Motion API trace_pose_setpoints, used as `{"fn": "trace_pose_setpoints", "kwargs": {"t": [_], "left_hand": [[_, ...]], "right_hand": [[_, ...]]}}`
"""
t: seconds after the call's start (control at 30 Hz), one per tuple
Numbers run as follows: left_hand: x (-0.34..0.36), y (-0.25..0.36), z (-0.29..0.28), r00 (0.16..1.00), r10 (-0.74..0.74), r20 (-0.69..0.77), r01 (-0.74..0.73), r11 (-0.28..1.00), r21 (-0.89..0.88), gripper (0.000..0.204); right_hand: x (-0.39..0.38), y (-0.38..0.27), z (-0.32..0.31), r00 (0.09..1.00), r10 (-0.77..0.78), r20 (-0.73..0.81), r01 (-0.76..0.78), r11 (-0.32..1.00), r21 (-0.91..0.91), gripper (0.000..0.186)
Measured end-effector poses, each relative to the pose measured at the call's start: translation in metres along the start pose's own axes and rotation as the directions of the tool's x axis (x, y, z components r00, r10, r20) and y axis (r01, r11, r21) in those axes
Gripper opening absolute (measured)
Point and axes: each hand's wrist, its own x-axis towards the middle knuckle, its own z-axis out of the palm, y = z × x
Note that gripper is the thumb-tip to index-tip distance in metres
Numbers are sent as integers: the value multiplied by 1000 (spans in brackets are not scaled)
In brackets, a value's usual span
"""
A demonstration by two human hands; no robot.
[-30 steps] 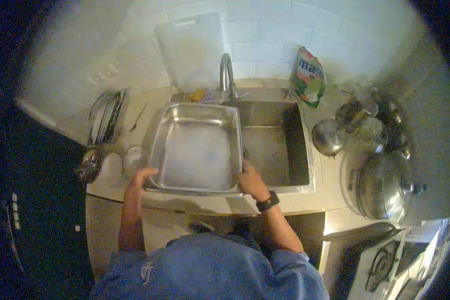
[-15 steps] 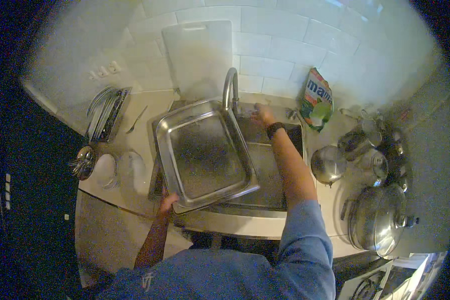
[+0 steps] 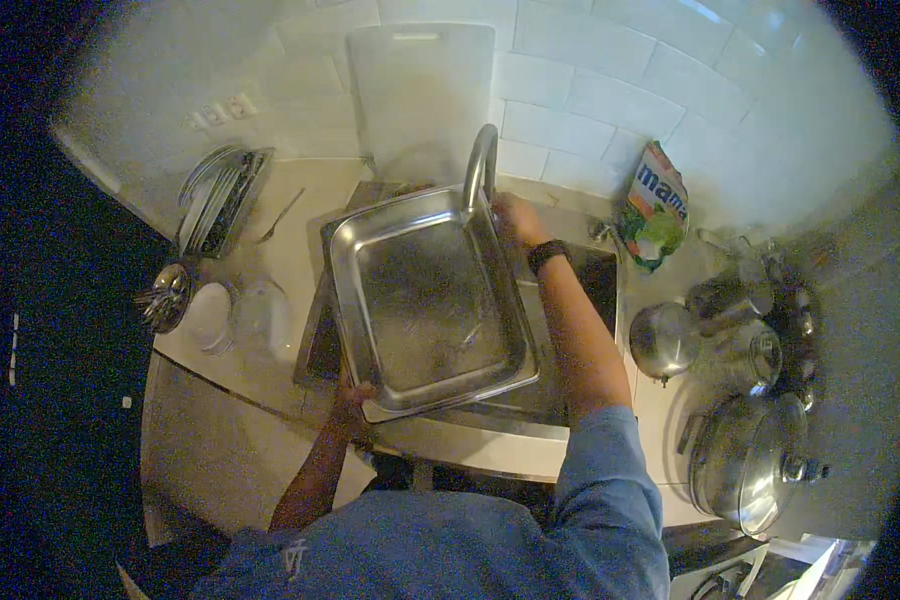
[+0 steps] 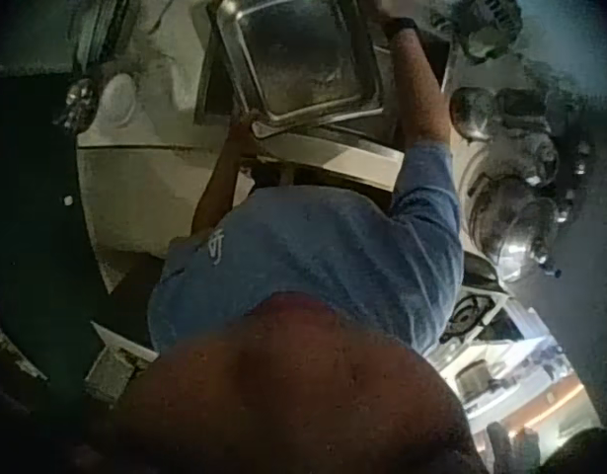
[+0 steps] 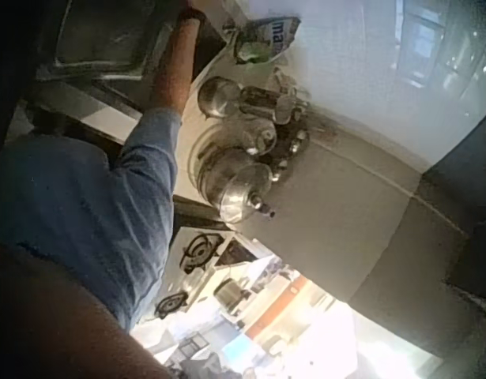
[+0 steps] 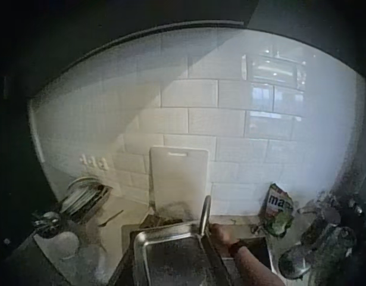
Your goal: The person organizes cups and plates in a kitchen. They pick up mugs from a drying rack and place them onto an overhead shelf, then rinse a metal tray in a sink before placing it and several plates onto a rack.
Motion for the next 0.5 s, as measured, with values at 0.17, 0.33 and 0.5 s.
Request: {"fn": "trace_pose_setpoints", "kwargs": {"t": [0.17,0.33,0.5], "left_hand": [[6,-9,-3,995,23,97,-18,998,-57,82],[23,-62,-44,997,32,72,-45,979,200,72],[23,-77,-29,973,-163,161,148,984,100,49]], "right_hand": [[-96,-10,-23,977,167,135,-212,853,477,62],[-199,-102,-19,924,312,219,-369,876,309,36],[-236,-62,-17,971,173,164,-236,783,576,43]]}}
